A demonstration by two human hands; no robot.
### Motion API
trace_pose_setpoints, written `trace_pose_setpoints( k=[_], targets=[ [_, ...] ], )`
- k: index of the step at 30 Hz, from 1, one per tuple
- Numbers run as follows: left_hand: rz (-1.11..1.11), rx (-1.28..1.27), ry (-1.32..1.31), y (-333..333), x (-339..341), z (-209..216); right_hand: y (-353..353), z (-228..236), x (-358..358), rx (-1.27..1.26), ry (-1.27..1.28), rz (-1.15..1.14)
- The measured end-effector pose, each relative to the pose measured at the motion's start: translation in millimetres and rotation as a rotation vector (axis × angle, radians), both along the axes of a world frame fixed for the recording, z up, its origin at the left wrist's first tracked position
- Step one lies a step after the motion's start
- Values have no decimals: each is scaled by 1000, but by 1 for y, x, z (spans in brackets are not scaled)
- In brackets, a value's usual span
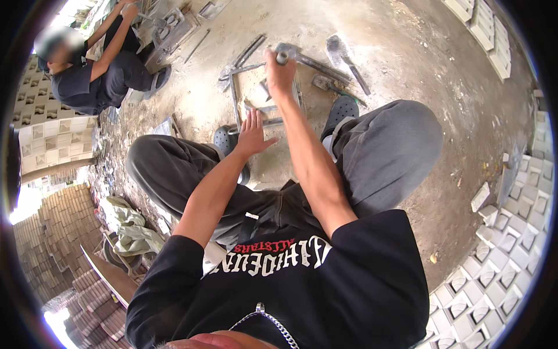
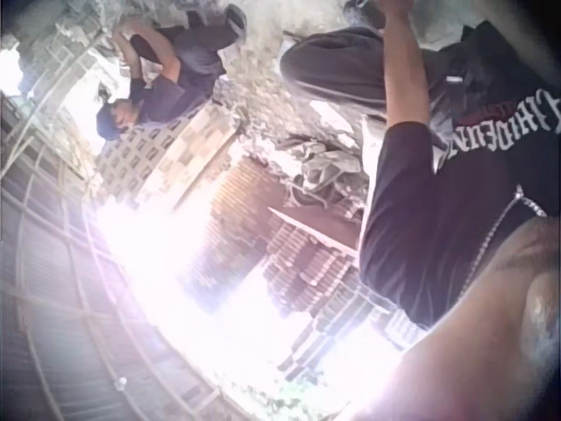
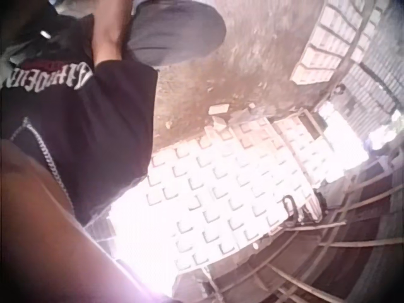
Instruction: The person cleans out the edges of a square mold containing a tile-like material using a small hand tool and then levels the material by hand.
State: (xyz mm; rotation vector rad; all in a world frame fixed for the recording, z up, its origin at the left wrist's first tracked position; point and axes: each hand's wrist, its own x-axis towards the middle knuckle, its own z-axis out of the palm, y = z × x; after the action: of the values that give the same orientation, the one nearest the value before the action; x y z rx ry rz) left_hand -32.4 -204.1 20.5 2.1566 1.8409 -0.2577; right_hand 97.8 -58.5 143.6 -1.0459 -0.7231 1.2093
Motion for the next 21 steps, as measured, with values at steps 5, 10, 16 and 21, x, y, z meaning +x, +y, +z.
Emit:
trace_pose_setpoints(
  k=[5, 10, 16, 21],
  targets=[
    [-193, 50, -116, -11, 0, -3, 10, 29, 44, 41, 66, -173],
    [-47, 214, -102, -1, 9, -6, 12, 8, 77, 21, -101, -415],
    [150, 130, -67, 22, 13, -4, -18, -61, 86, -123, -483, -425],
    [39, 39, -108, 32, 28, 5, -64, -119, 91, -44, -774, -184]
  ],
)
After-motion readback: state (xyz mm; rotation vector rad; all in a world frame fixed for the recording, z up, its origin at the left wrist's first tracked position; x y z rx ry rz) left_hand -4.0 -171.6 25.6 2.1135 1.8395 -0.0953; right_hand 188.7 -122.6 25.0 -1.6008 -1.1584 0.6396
